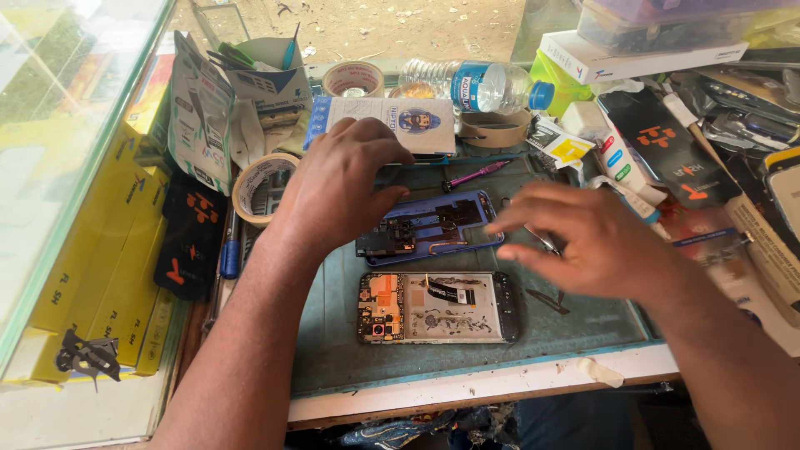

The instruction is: The person works on a disassembled smartphone at a cluttered workbench. They handle the phone chassis, battery, and internal components, using a syringe-like tool to apply adhesive and a plastic card to press parts. The person also retrieves a screen protector package from a drawer and places it on the work surface.

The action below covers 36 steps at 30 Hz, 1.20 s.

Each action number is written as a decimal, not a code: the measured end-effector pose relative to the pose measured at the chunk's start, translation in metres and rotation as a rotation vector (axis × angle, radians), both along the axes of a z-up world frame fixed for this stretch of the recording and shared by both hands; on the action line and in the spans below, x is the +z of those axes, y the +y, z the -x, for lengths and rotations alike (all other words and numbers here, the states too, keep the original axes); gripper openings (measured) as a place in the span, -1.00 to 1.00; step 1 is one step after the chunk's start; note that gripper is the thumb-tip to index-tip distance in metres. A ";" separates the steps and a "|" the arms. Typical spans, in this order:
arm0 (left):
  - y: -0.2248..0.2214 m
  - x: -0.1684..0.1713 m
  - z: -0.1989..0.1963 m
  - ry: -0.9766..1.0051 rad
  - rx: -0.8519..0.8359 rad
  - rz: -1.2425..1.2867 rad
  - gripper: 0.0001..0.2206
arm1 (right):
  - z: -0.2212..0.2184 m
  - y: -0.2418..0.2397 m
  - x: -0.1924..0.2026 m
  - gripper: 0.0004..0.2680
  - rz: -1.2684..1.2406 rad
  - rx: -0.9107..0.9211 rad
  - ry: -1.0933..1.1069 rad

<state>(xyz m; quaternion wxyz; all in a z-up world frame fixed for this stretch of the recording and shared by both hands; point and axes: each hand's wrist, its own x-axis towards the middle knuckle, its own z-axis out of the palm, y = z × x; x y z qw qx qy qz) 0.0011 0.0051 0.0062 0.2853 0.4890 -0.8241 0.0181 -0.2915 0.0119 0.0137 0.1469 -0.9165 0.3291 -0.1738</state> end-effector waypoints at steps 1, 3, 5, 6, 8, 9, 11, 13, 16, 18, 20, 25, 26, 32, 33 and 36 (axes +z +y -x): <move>0.002 0.003 0.001 0.008 -0.018 0.001 -0.74 | -0.006 0.004 -0.001 -0.71 0.019 0.121 -0.086; 0.003 0.007 0.003 0.023 -0.019 -0.023 -0.79 | -0.019 0.008 -0.002 -0.66 0.092 0.329 -0.208; 0.004 0.009 0.004 0.042 -0.036 -0.049 -0.83 | -0.033 0.011 -0.004 -0.60 0.196 0.510 -0.279; 0.006 0.009 0.006 0.054 -0.053 -0.064 -0.85 | -0.038 0.011 -0.005 -0.61 0.236 0.524 -0.246; 0.009 0.010 0.007 0.041 -0.093 -0.108 -0.88 | -0.042 0.010 -0.012 -0.62 0.315 0.549 -0.181; 0.011 0.011 0.009 0.017 -0.118 -0.133 -0.89 | -0.040 0.008 -0.015 -0.67 0.283 0.542 -0.158; 0.015 0.015 0.013 -0.002 -0.179 -0.245 -0.90 | -0.030 0.004 -0.020 -0.74 0.216 0.531 -0.114; 0.019 0.019 0.020 0.006 -0.250 -0.416 -0.87 | -0.013 0.001 -0.016 -0.82 0.221 0.501 -0.113; 0.026 0.024 0.032 -0.016 -0.294 -0.564 -0.83 | 0.004 0.004 -0.003 -0.84 0.159 0.504 -0.189; 0.028 0.027 0.035 -0.063 -0.273 -0.601 -0.83 | 0.004 0.006 0.000 -0.82 0.122 0.515 -0.219; 0.029 0.026 0.041 -0.082 -0.272 -0.620 -0.84 | -0.001 0.012 -0.003 -0.79 0.115 0.510 -0.202; 0.029 0.022 0.035 0.101 -0.333 -0.663 -0.89 | -0.018 0.022 -0.007 -0.76 0.216 0.525 -0.183; 0.029 0.021 0.034 0.135 -0.360 -0.678 -0.85 | -0.020 0.023 -0.008 -0.74 0.278 0.520 -0.193; 0.028 0.016 0.036 0.230 -0.356 -0.971 -0.66 | -0.009 0.015 -0.009 -0.83 0.263 0.510 -0.104; 0.028 0.014 0.038 0.228 -0.396 -0.836 -0.67 | -0.005 0.013 -0.008 -0.83 0.234 0.499 -0.120; 0.025 0.008 0.041 0.170 -0.411 -0.707 -0.74 | 0.009 0.008 -0.004 -0.86 0.086 0.476 -0.139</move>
